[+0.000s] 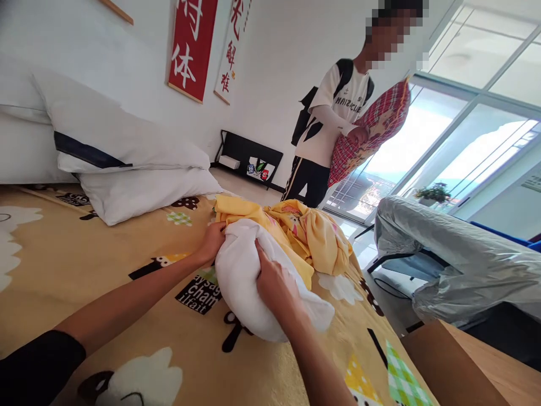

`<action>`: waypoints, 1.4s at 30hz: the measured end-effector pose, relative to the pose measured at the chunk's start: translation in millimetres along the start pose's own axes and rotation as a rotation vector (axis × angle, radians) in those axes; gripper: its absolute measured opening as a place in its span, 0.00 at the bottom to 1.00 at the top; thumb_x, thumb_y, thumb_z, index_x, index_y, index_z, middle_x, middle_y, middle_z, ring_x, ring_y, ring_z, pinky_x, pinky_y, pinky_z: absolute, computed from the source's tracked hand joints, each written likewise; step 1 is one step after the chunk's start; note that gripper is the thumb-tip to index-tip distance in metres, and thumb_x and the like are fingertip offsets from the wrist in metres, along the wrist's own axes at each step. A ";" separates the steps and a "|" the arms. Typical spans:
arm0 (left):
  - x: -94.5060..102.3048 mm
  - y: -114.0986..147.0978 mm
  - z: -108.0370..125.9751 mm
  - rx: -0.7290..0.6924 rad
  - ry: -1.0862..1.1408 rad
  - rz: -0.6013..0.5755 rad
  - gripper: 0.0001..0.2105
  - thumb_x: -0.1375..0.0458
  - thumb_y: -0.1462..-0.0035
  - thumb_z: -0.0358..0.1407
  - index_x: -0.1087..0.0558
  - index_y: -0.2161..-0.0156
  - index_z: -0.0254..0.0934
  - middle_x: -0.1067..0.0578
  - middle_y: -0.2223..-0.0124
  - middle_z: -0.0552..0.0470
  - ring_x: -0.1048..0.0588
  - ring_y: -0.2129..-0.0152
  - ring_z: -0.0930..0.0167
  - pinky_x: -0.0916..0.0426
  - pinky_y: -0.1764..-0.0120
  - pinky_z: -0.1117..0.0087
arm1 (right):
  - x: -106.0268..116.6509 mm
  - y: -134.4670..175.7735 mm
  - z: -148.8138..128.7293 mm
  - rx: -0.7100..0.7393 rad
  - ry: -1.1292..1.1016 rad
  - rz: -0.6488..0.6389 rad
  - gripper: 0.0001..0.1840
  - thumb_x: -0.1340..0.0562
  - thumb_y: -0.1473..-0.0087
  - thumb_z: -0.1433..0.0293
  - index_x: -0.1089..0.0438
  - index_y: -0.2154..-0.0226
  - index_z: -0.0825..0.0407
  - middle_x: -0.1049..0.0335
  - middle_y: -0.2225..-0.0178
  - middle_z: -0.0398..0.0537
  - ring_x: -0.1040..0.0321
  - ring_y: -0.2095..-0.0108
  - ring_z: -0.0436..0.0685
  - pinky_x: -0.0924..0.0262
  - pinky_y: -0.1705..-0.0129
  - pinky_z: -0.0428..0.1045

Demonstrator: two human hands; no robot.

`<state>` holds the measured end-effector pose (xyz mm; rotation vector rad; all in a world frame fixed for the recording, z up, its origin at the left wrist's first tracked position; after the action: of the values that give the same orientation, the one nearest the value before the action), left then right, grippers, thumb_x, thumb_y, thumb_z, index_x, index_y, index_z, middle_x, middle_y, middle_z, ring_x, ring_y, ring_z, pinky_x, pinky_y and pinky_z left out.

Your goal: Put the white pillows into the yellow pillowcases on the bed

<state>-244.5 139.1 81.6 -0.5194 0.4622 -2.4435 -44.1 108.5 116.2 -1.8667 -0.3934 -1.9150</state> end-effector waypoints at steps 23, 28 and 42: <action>35.1 -14.2 -25.5 -0.096 -0.200 0.125 0.05 0.46 0.53 0.32 0.36 0.68 0.37 0.33 0.76 0.59 0.34 0.78 0.74 0.44 0.73 0.76 | -28.1 -21.3 -63.5 0.145 -0.108 -0.113 0.36 0.55 0.44 0.76 0.53 0.34 0.43 0.26 0.58 0.58 0.27 0.57 0.66 0.37 0.60 0.57; 32.1 -7.9 -2.4 -0.194 -0.406 0.088 0.13 0.47 0.47 0.32 0.31 0.55 0.38 0.26 0.71 0.55 0.29 0.76 0.71 0.41 0.70 0.73 | -12.3 -41.1 -41.5 0.017 -0.098 -0.053 0.35 0.55 0.43 0.74 0.56 0.34 0.41 0.27 0.56 0.58 0.28 0.56 0.66 0.38 0.59 0.57; 24.9 2.6 -7.3 -0.269 -0.824 -0.201 0.15 0.48 0.43 0.30 0.29 0.51 0.36 0.22 0.61 0.42 0.23 0.65 0.62 0.34 0.60 0.66 | -39.6 -12.7 -119.9 0.310 0.011 -0.115 0.26 0.54 0.41 0.75 0.36 0.44 0.45 0.24 0.59 0.55 0.26 0.58 0.61 0.36 0.62 0.52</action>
<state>-265.3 123.4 80.5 -1.6519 0.3851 -2.0935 -154.9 65.1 72.0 -1.6606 -0.7618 -1.8134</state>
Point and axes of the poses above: each hand's wrist, its own y-axis away from the middle knuckle, its own x-axis out of the back of the hand, z = x × y, the point moved 8 cm from there along -y, towards the middle knuckle
